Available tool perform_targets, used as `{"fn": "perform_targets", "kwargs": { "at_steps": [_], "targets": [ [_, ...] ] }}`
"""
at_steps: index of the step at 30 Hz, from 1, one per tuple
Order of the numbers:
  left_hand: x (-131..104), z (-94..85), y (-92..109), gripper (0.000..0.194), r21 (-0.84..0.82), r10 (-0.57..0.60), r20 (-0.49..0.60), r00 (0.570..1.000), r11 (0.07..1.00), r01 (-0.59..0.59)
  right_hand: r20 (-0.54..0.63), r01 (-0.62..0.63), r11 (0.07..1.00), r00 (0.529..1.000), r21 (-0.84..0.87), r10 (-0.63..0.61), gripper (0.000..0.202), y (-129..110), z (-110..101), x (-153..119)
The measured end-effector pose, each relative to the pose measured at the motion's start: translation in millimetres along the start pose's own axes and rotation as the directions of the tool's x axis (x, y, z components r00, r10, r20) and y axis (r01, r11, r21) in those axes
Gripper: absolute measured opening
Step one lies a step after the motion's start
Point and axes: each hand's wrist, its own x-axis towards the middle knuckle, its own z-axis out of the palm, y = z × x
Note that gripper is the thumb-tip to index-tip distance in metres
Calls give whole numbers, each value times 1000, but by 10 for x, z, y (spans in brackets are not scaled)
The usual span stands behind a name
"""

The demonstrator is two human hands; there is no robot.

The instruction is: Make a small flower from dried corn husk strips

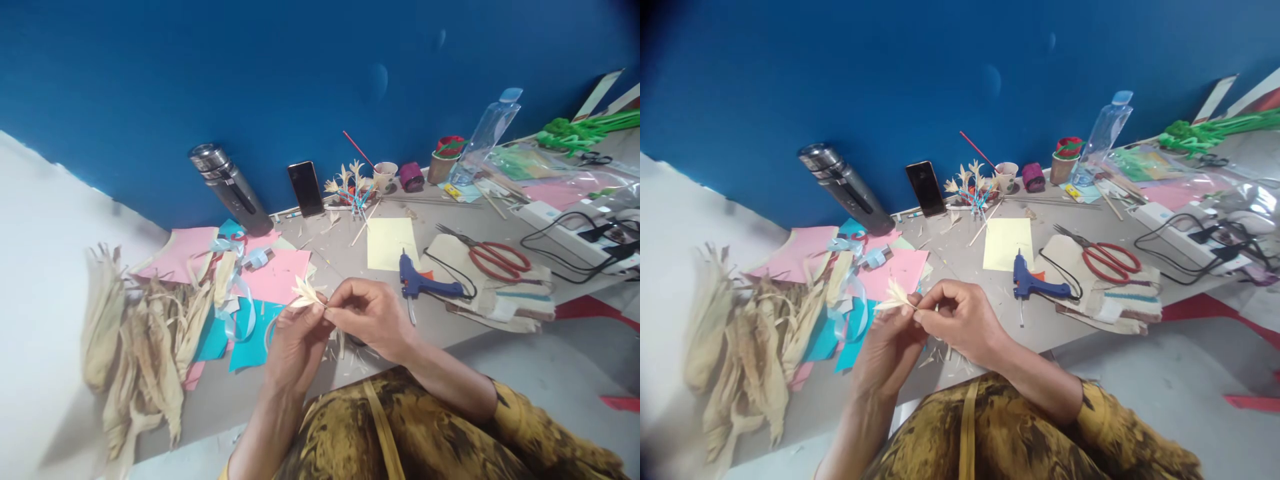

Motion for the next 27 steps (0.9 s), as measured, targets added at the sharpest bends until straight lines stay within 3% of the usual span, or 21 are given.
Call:
{"fn": "perform_targets", "kwargs": {
  "at_steps": [8,12,15,18,23,27],
  "targets": [
    [-28,18,73,15,150,151,114,982,974,-168,86,-26,999,996,44,22,12,-30,-45,12],
    [-18,-7,66,19,111,98,110,989,988,-110,35,-6,998,999,60,4,11,18,-22,-14],
    [-11,-27,44,22,48,20,73,997,999,-23,-16,79,996,997,-45,-80,8,32,-4,-32],
    [-15,-27,26,22,1,12,28,1000,1000,-12,-53,202,964,975,-172,-213,7,27,0,-34],
    [-27,2,19,27,-2,30,-17,999,1000,-30,-63,404,861,895,-309,-442,11,38,3,-30],
    [-19,7,19,30,-25,11,-22,1000,1000,-11,-64,469,815,853,-341,-518,13,44,24,-35]
  ]
}}
